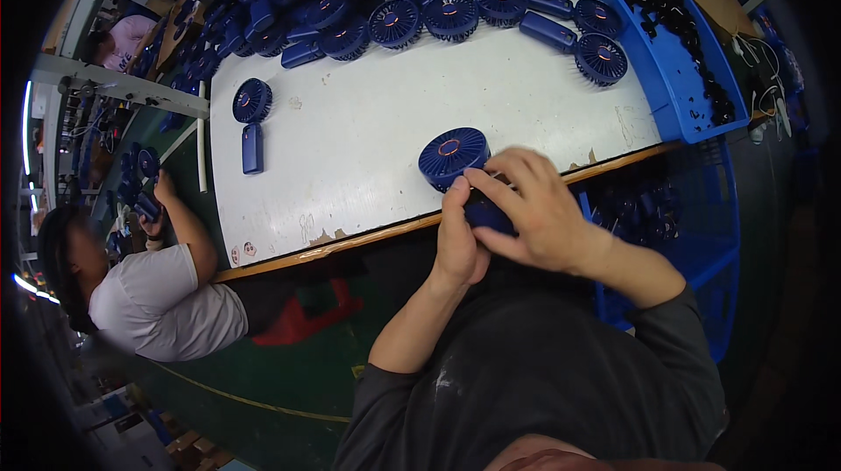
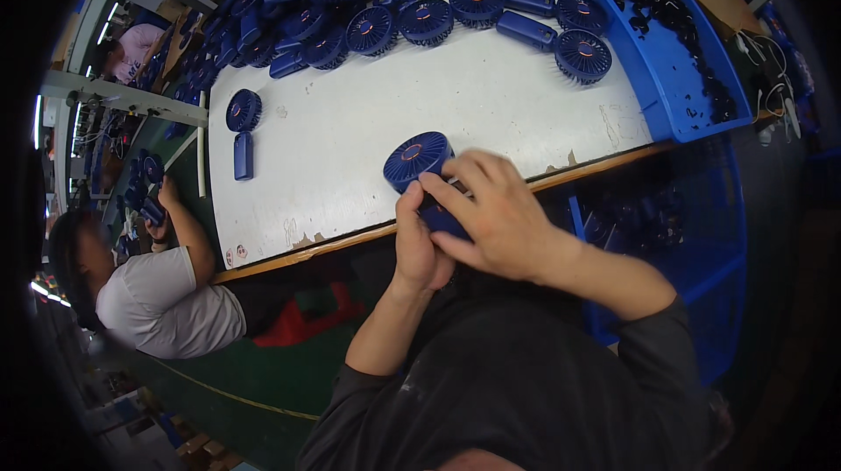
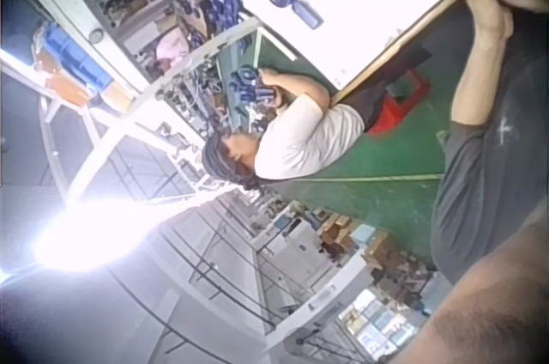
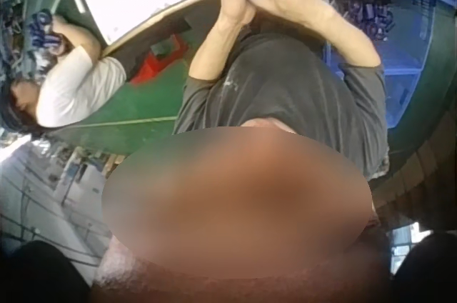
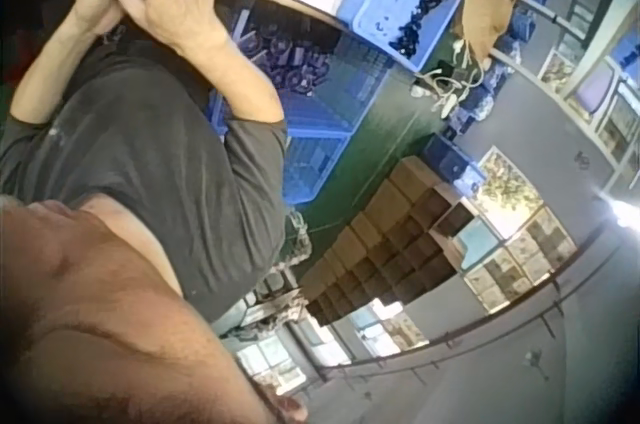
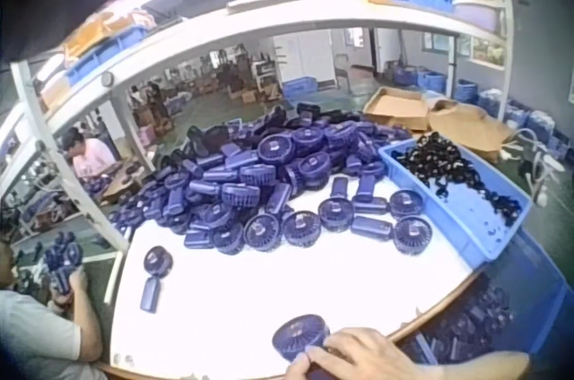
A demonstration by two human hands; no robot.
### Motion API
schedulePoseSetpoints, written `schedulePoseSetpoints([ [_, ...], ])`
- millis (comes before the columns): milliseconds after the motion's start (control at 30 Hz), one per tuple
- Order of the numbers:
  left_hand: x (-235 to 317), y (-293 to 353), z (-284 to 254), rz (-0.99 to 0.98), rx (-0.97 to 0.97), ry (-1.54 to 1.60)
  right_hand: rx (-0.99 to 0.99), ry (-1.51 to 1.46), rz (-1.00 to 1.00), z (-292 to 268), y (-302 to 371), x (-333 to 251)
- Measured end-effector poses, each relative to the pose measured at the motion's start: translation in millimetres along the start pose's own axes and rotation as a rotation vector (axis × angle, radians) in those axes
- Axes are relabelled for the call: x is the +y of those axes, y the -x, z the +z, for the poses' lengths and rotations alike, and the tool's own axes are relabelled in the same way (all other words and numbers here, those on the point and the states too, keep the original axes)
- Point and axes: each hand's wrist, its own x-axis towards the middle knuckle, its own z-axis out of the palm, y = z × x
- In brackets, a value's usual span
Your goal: Assembling handheld portable fans on a production line by joining components and using a screwdriver.
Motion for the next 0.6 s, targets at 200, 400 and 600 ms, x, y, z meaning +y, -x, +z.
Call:
schedulePoseSetpoints([
  [200,18.2,-0.1,26.3,0.657,-0.184,-1.361,0.177,-0.575,0.392,34.1,39.7,12.0],
  [400,186.0,-57.9,-71.6,1.056,0.583,-2.009,0.612,-0.579,0.777,23.9,179.8,71.2],
  [600,287.6,-70.2,-187.8,0.586,0.908,-1.916,0.359,0.226,1.234,70.1,378.3,209.1],
])
